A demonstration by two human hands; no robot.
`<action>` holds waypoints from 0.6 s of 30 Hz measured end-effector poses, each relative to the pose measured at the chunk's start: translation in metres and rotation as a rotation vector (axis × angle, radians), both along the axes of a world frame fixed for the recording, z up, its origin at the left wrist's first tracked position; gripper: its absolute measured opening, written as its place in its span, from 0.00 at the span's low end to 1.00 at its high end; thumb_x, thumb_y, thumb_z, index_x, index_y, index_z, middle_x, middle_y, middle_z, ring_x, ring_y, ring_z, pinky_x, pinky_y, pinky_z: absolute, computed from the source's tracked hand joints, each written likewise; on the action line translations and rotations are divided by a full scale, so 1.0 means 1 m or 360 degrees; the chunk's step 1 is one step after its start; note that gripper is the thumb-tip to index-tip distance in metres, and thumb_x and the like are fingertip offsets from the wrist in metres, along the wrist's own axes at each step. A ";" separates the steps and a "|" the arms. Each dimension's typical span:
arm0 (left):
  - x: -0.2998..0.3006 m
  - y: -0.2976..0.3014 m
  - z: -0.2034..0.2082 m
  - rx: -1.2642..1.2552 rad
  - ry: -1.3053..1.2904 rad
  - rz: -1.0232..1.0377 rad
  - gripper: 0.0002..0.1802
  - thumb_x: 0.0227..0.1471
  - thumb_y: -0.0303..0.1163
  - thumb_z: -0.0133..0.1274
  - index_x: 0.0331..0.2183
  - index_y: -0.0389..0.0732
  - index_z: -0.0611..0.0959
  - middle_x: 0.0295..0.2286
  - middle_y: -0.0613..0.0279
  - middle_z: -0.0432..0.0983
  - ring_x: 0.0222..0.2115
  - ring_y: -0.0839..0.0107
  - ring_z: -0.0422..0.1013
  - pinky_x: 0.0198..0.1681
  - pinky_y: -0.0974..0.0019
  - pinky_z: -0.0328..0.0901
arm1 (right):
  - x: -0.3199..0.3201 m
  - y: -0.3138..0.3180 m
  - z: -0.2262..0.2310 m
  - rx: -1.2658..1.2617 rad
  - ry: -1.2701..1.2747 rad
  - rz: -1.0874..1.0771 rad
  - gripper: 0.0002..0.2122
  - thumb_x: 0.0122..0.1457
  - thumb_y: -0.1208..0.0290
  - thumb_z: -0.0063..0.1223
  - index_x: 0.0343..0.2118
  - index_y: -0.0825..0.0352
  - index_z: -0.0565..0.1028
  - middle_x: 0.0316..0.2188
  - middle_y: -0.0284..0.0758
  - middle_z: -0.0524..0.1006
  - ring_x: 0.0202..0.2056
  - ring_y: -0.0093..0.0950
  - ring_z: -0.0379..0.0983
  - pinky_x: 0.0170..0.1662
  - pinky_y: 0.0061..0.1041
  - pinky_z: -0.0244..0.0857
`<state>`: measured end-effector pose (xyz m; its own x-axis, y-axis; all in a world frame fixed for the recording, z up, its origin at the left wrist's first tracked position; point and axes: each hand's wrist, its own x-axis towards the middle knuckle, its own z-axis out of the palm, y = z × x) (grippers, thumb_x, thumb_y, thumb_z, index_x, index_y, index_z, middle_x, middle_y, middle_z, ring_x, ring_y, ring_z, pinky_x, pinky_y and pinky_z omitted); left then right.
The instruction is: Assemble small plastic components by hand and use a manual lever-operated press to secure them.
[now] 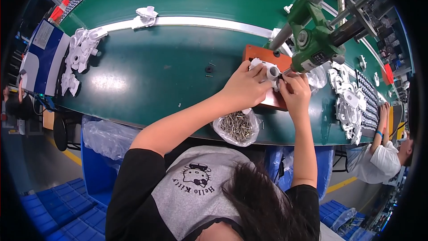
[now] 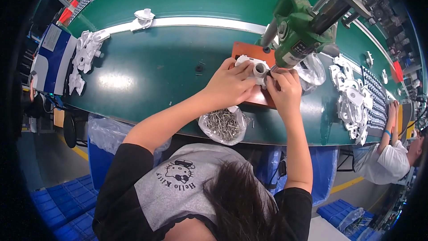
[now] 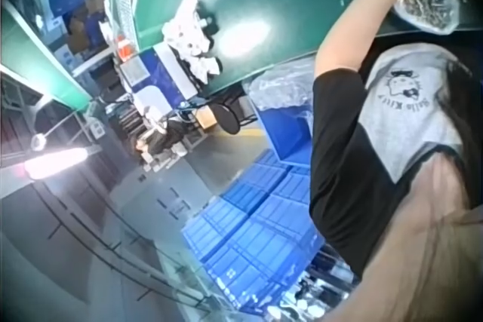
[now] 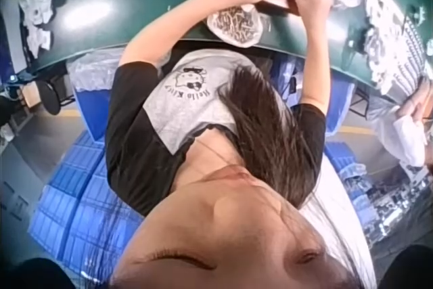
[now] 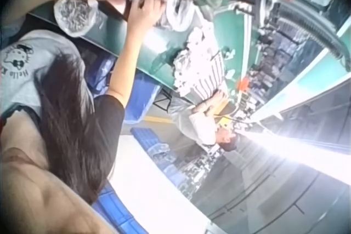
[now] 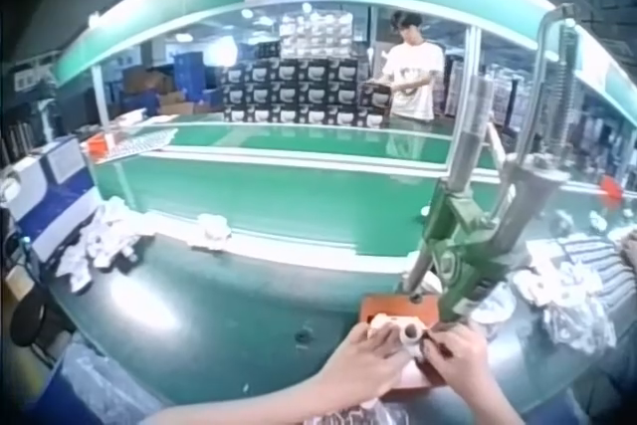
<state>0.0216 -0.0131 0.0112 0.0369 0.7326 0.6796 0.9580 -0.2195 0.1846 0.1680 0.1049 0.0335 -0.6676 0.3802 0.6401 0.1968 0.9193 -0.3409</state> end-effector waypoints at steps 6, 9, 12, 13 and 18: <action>-0.001 -0.001 0.002 0.0013 -0.0165 -0.0009 0.08 0.38 0.33 0.54 0.25 0.42 0.79 0.32 0.55 0.75 0.41 0.63 0.68 0.43 0.59 0.56 | -0.003 -0.002 0.002 0.0090 -0.0008 -0.0035 0.08 0.40 0.81 0.60 0.26 0.69 0.75 0.27 0.35 0.75 0.30 0.33 0.67 0.29 0.28 0.65; -0.017 -0.001 0.009 -0.0182 -0.0665 -0.0100 0.09 0.41 0.31 0.53 0.29 0.40 0.78 0.35 0.55 0.75 0.41 0.62 0.69 0.43 0.59 0.59 | -0.003 0.000 -0.001 0.0085 0.0019 -0.0038 0.08 0.40 0.81 0.60 0.25 0.70 0.74 0.27 0.35 0.75 0.30 0.33 0.67 0.29 0.27 0.65; -0.073 -0.003 0.038 -0.0175 -0.1173 -0.0067 0.15 0.41 0.32 0.54 0.36 0.41 0.79 0.41 0.53 0.71 0.46 0.58 0.64 0.50 0.56 0.58 | -0.002 -0.002 -0.003 0.0013 0.0036 -0.0071 0.07 0.40 0.81 0.60 0.25 0.70 0.74 0.27 0.35 0.75 0.30 0.33 0.68 0.29 0.28 0.65; -0.103 -0.004 0.032 -0.0274 -0.1080 0.0505 0.19 0.43 0.33 0.53 0.41 0.43 0.76 0.44 0.50 0.69 0.49 0.53 0.61 0.52 0.56 0.56 | -0.002 -0.003 -0.002 -0.0031 0.0042 -0.0088 0.07 0.40 0.81 0.60 0.25 0.70 0.74 0.27 0.35 0.75 0.30 0.33 0.68 0.30 0.28 0.65; -0.302 -0.051 -0.037 -0.0145 0.0467 0.1722 0.26 0.47 0.49 0.53 0.48 0.56 0.70 0.56 0.51 0.52 0.55 0.48 0.52 0.46 0.29 0.52 | -0.006 -0.004 0.000 -0.0006 0.0046 -0.0076 0.06 0.41 0.81 0.59 0.24 0.71 0.74 0.27 0.35 0.75 0.31 0.34 0.68 0.32 0.30 0.66</action>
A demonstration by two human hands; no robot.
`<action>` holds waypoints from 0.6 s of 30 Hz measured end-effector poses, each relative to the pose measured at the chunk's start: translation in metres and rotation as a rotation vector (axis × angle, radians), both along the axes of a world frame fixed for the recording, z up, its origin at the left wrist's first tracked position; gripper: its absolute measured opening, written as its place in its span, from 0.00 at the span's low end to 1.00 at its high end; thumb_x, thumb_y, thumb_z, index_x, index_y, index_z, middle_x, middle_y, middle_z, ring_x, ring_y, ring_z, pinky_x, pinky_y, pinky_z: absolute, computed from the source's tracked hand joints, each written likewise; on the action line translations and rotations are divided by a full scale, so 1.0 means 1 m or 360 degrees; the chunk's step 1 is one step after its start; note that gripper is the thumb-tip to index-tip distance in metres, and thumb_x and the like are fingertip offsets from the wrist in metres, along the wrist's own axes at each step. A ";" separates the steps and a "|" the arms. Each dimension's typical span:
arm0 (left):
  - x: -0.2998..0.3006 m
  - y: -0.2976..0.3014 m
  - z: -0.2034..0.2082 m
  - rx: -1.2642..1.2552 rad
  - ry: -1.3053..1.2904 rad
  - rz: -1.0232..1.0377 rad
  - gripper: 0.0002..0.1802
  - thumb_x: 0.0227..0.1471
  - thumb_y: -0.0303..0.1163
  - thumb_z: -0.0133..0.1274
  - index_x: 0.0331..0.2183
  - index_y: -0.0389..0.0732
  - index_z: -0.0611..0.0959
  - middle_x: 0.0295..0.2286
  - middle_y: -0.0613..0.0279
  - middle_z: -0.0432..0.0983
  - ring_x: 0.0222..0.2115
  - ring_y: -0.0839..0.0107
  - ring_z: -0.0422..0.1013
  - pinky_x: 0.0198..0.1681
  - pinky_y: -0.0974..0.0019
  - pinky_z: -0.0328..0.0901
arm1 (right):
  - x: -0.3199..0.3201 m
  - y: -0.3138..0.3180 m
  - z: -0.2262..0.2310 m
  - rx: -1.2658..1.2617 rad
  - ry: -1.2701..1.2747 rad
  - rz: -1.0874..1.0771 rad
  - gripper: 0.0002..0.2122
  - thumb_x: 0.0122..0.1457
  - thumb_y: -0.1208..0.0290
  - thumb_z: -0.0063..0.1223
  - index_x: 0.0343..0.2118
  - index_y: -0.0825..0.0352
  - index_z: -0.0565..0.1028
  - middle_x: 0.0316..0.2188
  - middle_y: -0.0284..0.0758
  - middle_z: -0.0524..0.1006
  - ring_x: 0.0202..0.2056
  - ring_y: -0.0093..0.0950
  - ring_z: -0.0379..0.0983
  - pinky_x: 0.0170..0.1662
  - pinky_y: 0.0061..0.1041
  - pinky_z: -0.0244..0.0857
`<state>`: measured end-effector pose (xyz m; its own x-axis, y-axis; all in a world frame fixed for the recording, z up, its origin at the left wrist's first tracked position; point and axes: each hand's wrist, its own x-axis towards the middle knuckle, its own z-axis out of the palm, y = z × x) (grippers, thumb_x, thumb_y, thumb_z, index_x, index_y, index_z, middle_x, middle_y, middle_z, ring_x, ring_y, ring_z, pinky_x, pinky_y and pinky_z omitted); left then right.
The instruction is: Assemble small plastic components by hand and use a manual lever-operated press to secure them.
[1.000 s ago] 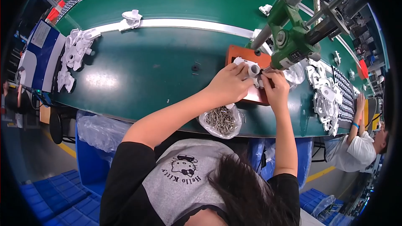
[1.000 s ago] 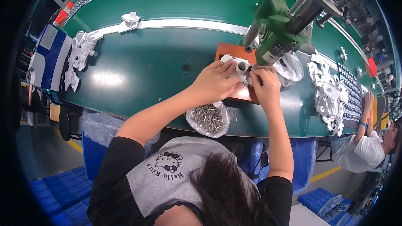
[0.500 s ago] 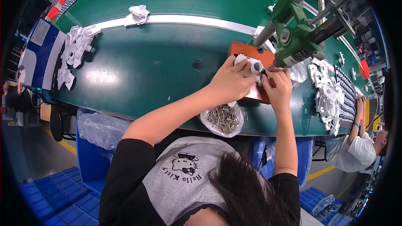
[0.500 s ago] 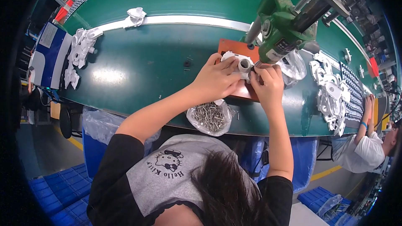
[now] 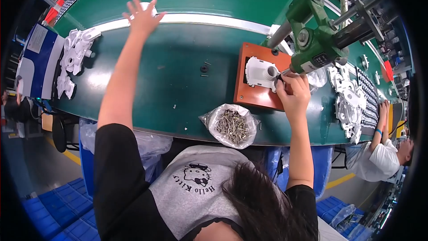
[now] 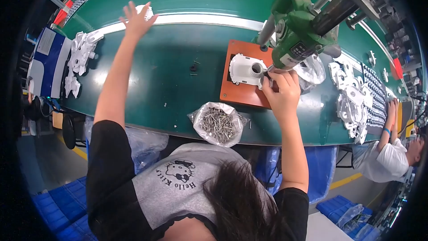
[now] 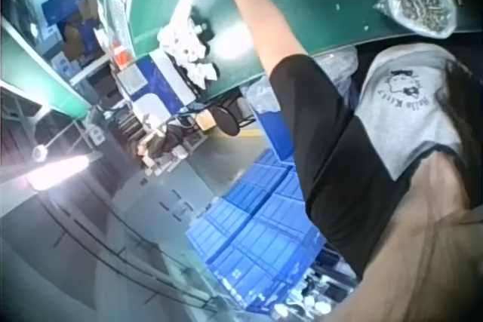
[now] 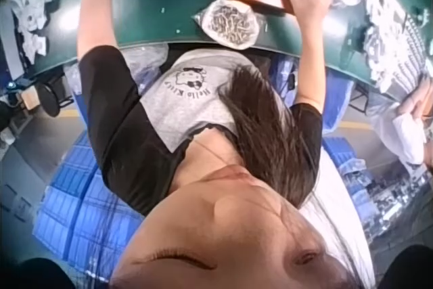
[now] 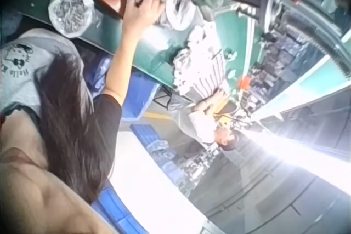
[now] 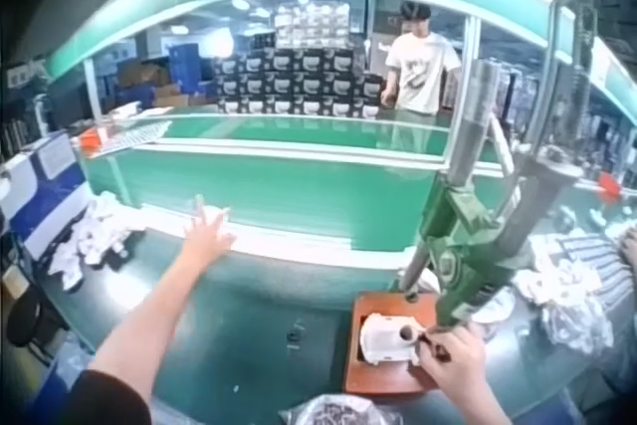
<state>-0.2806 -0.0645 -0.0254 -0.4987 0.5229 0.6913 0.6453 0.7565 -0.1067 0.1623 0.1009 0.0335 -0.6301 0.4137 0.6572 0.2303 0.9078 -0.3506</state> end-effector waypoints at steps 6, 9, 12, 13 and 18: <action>-0.041 -0.052 -0.014 -0.0177 -0.1095 -0.0055 0.27 0.46 0.46 0.51 0.50 0.56 0.68 0.44 0.45 0.70 0.44 0.51 0.67 0.43 0.49 0.63 | 0.003 0.006 -0.009 -0.0174 -0.0008 -0.0026 0.06 0.42 0.81 0.59 0.25 0.70 0.75 0.27 0.36 0.75 0.34 0.36 0.69 0.33 0.30 0.65; -0.004 -0.069 -0.003 -0.0062 -0.0904 -0.0107 0.26 0.46 0.43 0.51 0.49 0.53 0.69 0.33 0.48 0.76 0.36 0.51 0.72 0.38 0.58 0.66 | 0.005 0.006 -0.007 -0.0197 -0.0053 -0.0032 0.06 0.43 0.80 0.59 0.26 0.70 0.76 0.27 0.37 0.75 0.35 0.35 0.69 0.35 0.30 0.65; 0.015 -0.092 0.021 -0.0103 -0.1124 -0.0041 0.24 0.45 0.43 0.52 0.46 0.49 0.72 0.34 0.48 0.76 0.37 0.50 0.72 0.38 0.56 0.65 | 0.004 0.006 -0.004 -0.0164 -0.0142 -0.0024 0.05 0.44 0.79 0.58 0.27 0.71 0.76 0.29 0.38 0.74 0.36 0.36 0.68 0.38 0.30 0.63; 0.019 -0.106 0.028 -0.0184 -0.1151 -0.0037 0.24 0.45 0.44 0.52 0.45 0.47 0.73 0.33 0.48 0.76 0.36 0.50 0.72 0.38 0.55 0.65 | 0.003 0.005 -0.003 -0.0134 -0.0204 -0.0024 0.05 0.45 0.79 0.57 0.27 0.72 0.76 0.31 0.39 0.73 0.38 0.37 0.67 0.39 0.31 0.63; 0.068 -0.122 0.083 -0.0539 -0.1134 0.0239 0.28 0.46 0.50 0.51 0.43 0.40 0.74 0.30 0.48 0.77 0.33 0.51 0.73 0.35 0.55 0.65 | 0.007 -0.001 0.004 -0.0073 -0.0332 0.0011 0.07 0.46 0.77 0.56 0.30 0.71 0.76 0.34 0.40 0.72 0.40 0.38 0.66 0.42 0.33 0.60</action>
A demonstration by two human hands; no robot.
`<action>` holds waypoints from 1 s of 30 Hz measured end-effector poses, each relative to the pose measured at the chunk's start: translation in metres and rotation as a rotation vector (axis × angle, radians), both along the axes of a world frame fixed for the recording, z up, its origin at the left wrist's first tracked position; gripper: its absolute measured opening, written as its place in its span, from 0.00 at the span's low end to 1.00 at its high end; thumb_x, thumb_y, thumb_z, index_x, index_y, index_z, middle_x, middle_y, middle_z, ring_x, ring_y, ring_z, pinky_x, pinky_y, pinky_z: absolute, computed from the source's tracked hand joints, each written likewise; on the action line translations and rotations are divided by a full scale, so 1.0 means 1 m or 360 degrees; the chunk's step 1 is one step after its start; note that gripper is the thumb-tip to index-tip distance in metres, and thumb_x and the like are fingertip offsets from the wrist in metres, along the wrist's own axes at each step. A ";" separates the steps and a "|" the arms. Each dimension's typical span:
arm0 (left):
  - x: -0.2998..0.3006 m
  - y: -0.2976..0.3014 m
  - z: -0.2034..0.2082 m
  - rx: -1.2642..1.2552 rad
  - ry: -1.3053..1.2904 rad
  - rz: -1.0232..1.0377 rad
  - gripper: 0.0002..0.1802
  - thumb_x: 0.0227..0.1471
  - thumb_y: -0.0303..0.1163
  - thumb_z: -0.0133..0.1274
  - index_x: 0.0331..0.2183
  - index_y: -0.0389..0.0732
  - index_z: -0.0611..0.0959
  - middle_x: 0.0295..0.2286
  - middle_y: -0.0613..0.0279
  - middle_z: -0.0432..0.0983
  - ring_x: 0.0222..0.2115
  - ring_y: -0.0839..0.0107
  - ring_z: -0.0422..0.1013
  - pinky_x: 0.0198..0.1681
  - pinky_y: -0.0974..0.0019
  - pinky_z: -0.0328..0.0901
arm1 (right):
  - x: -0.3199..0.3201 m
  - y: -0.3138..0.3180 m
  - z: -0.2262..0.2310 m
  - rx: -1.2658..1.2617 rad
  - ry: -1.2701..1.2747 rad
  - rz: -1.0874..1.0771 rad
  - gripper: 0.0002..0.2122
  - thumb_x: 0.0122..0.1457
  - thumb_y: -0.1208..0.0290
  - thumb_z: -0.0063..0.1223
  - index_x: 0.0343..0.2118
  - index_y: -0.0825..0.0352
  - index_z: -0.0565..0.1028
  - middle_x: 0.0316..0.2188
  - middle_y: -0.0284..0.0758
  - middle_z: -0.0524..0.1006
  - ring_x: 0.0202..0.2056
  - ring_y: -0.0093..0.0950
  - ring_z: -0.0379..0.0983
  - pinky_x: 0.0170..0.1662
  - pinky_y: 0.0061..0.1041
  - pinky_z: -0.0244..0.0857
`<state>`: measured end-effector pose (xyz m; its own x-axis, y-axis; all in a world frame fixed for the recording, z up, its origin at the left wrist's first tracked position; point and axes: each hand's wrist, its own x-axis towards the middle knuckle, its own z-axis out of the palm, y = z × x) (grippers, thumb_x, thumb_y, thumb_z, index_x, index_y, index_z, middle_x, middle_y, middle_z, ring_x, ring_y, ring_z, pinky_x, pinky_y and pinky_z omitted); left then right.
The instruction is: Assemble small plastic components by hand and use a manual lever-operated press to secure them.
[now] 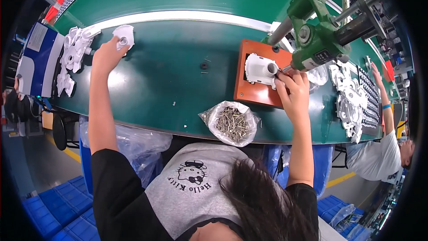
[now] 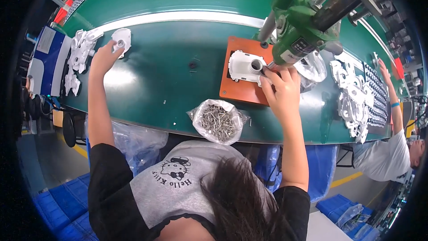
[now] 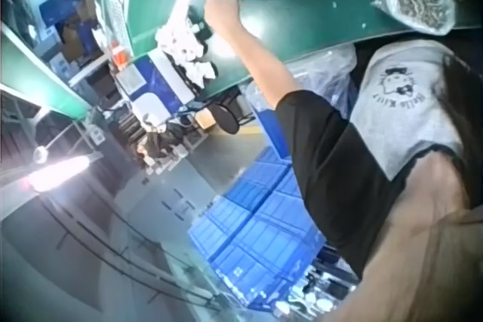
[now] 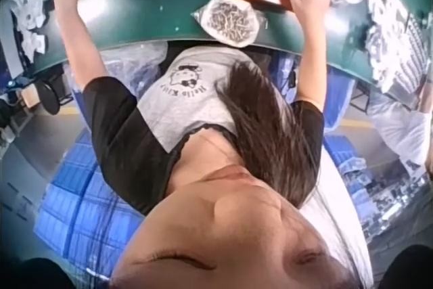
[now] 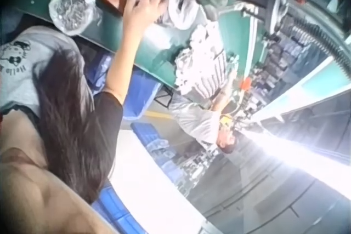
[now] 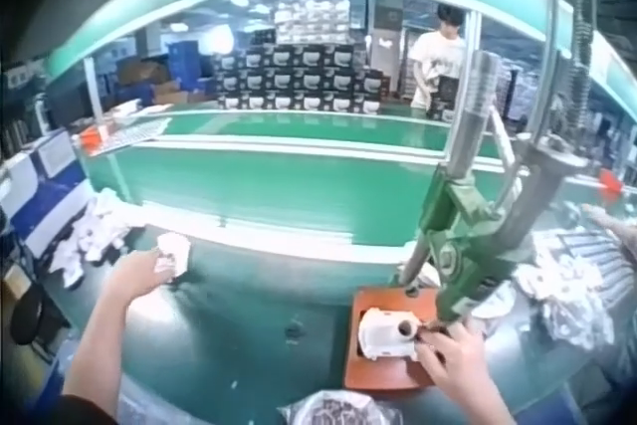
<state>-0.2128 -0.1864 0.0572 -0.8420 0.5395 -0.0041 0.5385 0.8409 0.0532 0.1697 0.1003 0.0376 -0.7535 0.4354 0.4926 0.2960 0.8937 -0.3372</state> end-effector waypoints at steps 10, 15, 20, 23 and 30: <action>0.213 0.127 -0.023 0.0981 -0.0431 -0.1675 0.25 0.47 0.22 0.41 0.50 0.34 0.66 0.53 0.39 0.55 0.56 0.45 0.51 0.59 0.51 0.46 | 0.000 -0.089 -0.006 -0.0134 0.0009 0.0420 0.10 0.38 0.78 0.59 0.26 0.65 0.74 0.26 0.33 0.71 0.33 0.33 0.65 0.35 0.31 0.57; 0.240 0.148 -0.045 0.1047 -0.0235 -0.1812 0.20 0.44 0.28 0.47 0.43 0.34 0.72 0.47 0.40 0.64 0.52 0.50 0.58 0.57 0.50 0.49 | -0.006 -0.102 -0.030 0.0117 -0.0170 0.0272 0.13 0.34 0.76 0.60 0.28 0.66 0.76 0.30 0.35 0.72 0.36 0.36 0.66 0.36 0.34 0.58; 0.235 0.154 -0.038 0.1121 -0.0038 -0.1773 0.17 0.42 0.28 0.48 0.37 0.31 0.74 0.39 0.45 0.72 0.45 0.54 0.67 0.55 0.54 0.54 | -0.011 -0.107 -0.029 0.0274 -0.0248 0.0195 0.14 0.34 0.76 0.60 0.29 0.67 0.76 0.31 0.35 0.72 0.37 0.37 0.66 0.39 0.35 0.59; 0.233 0.155 -0.034 0.0952 -0.0124 -0.1710 0.14 0.45 0.29 0.48 0.37 0.34 0.74 0.39 0.50 0.73 0.42 0.57 0.69 0.53 0.56 0.59 | -0.009 -0.106 -0.025 0.0193 -0.0244 0.0189 0.12 0.36 0.77 0.59 0.28 0.67 0.76 0.30 0.36 0.73 0.38 0.37 0.67 0.39 0.35 0.61; 0.232 0.151 -0.038 0.1019 -0.0142 -0.1731 0.17 0.41 0.27 0.51 0.38 0.34 0.73 0.40 0.46 0.71 0.43 0.53 0.68 0.53 0.55 0.59 | 0.020 -0.063 0.008 -0.0988 -0.0035 0.0294 0.03 0.49 0.78 0.55 0.28 0.71 0.76 0.25 0.33 0.74 0.28 0.23 0.69 0.32 0.21 0.64</action>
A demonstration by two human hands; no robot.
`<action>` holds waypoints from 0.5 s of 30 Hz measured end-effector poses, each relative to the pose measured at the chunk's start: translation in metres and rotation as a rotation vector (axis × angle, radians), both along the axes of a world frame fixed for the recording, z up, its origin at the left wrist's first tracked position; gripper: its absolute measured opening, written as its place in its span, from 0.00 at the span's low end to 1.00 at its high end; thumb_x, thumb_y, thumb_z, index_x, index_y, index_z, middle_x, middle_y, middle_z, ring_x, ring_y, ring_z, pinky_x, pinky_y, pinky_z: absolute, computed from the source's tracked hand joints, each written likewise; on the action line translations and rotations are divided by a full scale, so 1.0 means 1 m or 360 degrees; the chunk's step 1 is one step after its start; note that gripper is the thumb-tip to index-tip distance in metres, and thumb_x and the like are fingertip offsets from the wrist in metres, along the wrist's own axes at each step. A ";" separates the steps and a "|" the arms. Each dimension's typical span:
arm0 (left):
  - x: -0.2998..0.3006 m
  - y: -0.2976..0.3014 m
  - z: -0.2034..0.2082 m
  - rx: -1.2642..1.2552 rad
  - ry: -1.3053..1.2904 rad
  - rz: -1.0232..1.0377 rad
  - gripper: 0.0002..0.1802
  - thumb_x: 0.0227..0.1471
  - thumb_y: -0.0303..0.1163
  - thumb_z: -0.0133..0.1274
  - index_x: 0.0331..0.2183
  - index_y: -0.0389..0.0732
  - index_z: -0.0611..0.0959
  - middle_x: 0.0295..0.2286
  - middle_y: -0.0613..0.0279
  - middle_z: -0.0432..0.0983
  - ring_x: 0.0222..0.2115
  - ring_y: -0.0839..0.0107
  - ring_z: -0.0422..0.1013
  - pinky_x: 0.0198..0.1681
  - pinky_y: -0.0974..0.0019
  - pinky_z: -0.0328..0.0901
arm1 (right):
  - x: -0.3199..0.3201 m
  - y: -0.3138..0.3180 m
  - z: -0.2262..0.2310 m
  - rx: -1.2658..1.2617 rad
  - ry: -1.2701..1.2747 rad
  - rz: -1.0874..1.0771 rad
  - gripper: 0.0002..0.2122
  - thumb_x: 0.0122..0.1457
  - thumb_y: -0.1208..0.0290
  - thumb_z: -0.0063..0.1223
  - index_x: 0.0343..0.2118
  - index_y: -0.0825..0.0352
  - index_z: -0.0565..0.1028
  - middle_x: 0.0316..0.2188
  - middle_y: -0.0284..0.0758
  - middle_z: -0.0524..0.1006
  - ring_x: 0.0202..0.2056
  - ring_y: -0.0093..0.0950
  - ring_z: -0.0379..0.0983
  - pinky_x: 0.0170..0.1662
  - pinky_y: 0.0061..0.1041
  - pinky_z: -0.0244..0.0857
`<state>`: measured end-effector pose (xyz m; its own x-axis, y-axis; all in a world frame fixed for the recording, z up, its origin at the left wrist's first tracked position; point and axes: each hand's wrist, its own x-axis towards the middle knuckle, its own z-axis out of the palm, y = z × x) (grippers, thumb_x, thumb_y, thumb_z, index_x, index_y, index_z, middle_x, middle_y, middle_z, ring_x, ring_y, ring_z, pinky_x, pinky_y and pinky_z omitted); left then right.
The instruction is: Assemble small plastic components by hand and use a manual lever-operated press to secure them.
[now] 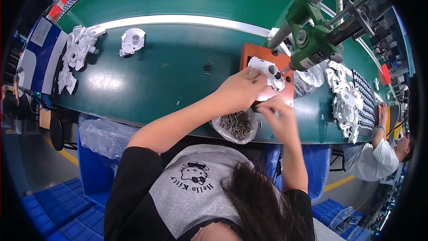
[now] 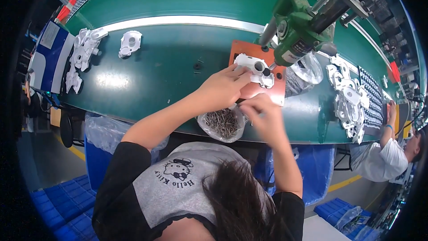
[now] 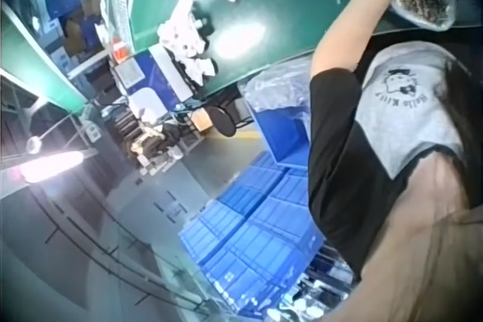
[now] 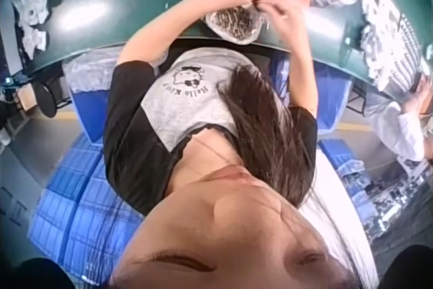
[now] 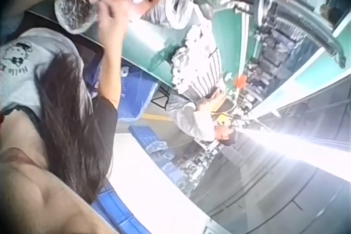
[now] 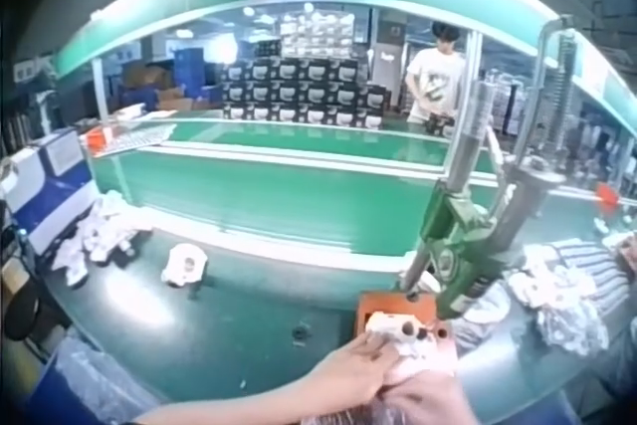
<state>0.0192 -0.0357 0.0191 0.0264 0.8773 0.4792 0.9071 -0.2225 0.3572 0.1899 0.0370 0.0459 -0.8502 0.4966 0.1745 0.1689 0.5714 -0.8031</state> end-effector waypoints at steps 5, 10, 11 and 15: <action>0.009 0.002 0.001 0.0175 -0.0094 0.0011 0.13 0.39 0.27 0.51 0.32 0.33 0.74 0.37 0.48 0.72 0.43 0.54 0.67 0.53 0.55 0.58 | -0.001 0.067 -0.010 -0.0403 0.0223 -0.0506 0.06 0.53 0.76 0.52 0.29 0.75 0.75 0.24 0.31 0.75 0.26 0.16 0.67 0.30 0.17 0.61; 0.009 0.002 0.000 0.0156 -0.0115 0.0023 0.13 0.39 0.27 0.52 0.31 0.33 0.74 0.38 0.49 0.72 0.43 0.54 0.67 0.53 0.55 0.58 | -0.020 0.072 -0.005 -0.0417 0.0133 -0.0641 0.09 0.54 0.73 0.52 0.31 0.76 0.75 0.25 0.29 0.74 0.27 0.15 0.66 0.32 0.15 0.60; 0.009 0.002 -0.001 0.0168 -0.0136 0.0008 0.14 0.39 0.27 0.53 0.32 0.32 0.74 0.39 0.48 0.72 0.44 0.54 0.67 0.53 0.55 0.58 | -0.020 0.072 -0.006 -0.0304 0.0110 -0.0632 0.09 0.54 0.73 0.52 0.31 0.76 0.75 0.25 0.30 0.74 0.27 0.15 0.66 0.32 0.15 0.60; 0.009 0.003 -0.003 0.0141 -0.0110 0.0018 0.14 0.38 0.27 0.53 0.32 0.32 0.74 0.39 0.48 0.72 0.44 0.55 0.67 0.53 0.55 0.58 | -0.021 0.074 -0.011 -0.0222 0.0112 -0.0617 0.10 0.53 0.72 0.52 0.30 0.78 0.75 0.25 0.31 0.74 0.28 0.16 0.66 0.33 0.17 0.60</action>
